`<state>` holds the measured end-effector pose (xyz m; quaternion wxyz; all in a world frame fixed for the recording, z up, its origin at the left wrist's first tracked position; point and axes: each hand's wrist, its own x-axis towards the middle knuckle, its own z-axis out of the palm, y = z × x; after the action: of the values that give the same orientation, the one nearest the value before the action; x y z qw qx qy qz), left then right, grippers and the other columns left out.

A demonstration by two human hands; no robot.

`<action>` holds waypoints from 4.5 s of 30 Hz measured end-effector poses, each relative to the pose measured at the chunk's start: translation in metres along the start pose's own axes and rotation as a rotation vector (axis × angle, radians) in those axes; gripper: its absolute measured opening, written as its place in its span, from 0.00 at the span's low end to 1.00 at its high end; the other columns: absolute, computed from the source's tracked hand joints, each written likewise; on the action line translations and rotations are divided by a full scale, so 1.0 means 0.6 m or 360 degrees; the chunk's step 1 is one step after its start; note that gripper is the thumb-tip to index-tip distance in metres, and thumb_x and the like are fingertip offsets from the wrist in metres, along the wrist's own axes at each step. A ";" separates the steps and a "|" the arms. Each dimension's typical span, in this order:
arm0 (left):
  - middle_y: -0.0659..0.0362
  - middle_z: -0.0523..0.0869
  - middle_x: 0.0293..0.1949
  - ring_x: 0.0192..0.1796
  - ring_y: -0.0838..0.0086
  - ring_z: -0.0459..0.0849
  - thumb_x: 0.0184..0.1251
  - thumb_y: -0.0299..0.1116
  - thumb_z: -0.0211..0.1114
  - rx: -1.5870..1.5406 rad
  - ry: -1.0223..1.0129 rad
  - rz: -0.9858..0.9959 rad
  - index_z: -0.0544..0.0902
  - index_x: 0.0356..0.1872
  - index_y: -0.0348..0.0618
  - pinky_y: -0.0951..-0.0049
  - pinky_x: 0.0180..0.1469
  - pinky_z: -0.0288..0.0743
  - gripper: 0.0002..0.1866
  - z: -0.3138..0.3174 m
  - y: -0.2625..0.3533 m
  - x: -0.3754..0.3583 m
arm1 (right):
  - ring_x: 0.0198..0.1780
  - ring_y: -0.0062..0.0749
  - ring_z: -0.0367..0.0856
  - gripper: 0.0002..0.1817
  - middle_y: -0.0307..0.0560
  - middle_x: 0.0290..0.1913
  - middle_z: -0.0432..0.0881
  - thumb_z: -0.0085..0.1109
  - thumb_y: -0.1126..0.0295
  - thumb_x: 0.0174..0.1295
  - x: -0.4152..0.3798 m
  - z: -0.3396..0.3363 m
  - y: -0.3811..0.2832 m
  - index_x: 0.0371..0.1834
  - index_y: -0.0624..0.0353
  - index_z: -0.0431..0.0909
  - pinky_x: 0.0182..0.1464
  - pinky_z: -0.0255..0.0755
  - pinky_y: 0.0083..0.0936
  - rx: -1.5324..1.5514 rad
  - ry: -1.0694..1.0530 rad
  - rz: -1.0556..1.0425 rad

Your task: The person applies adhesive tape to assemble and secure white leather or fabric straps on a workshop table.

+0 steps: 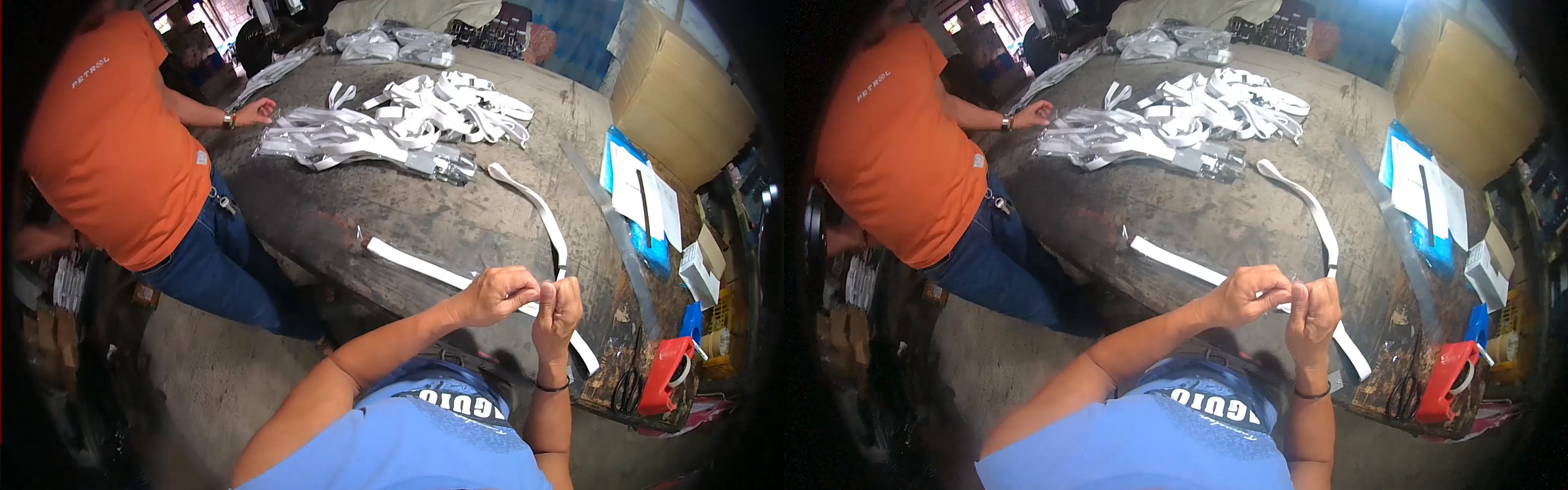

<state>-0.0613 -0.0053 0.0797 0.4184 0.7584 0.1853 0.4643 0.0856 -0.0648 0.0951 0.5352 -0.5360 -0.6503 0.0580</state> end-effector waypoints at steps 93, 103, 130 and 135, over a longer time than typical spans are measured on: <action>0.56 0.79 0.27 0.30 0.69 0.79 0.69 0.33 0.66 0.0124 0.0028 -0.0175 0.82 0.31 0.37 0.70 0.35 0.72 0.10 -0.044 -0.008 -0.006 | 0.32 0.29 0.68 0.10 0.43 0.30 0.69 0.55 0.71 0.71 0.028 0.034 0.006 0.31 0.63 0.73 0.36 0.64 0.25 0.0185 -0.0136 0.0209; 0.59 0.80 0.28 0.31 0.72 0.78 0.67 0.32 0.68 0.0101 0.0114 -0.0100 0.82 0.32 0.37 0.71 0.34 0.72 0.09 -0.051 -0.017 -0.006 | 0.31 0.33 0.66 0.12 0.45 0.29 0.67 0.55 0.69 0.72 0.041 0.034 -0.001 0.30 0.62 0.70 0.35 0.62 0.29 0.0215 -0.0265 0.0172; 0.62 0.85 0.35 0.35 0.83 0.81 0.73 0.33 0.64 -0.0241 0.0326 -0.0616 0.82 0.39 0.39 0.80 0.39 0.76 0.08 -0.062 -0.036 -0.009 | 0.37 0.24 0.78 0.13 0.41 0.36 0.77 0.56 0.63 0.72 0.052 0.051 0.024 0.45 0.62 0.80 0.42 0.73 0.23 0.1024 -0.0354 0.0724; 0.62 0.85 0.36 0.39 0.82 0.82 0.72 0.32 0.64 -0.0340 0.0254 -0.0567 0.82 0.41 0.38 0.79 0.45 0.77 0.07 -0.053 -0.027 -0.006 | 0.34 0.43 0.77 0.06 0.52 0.34 0.77 0.63 0.72 0.64 0.065 0.046 0.008 0.38 0.64 0.77 0.37 0.71 0.31 0.0331 -0.0294 0.0156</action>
<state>-0.0889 0.0167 0.0715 0.5557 0.6258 0.2986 0.4587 0.0735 -0.0197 0.1051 0.5224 -0.5010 -0.6604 0.2001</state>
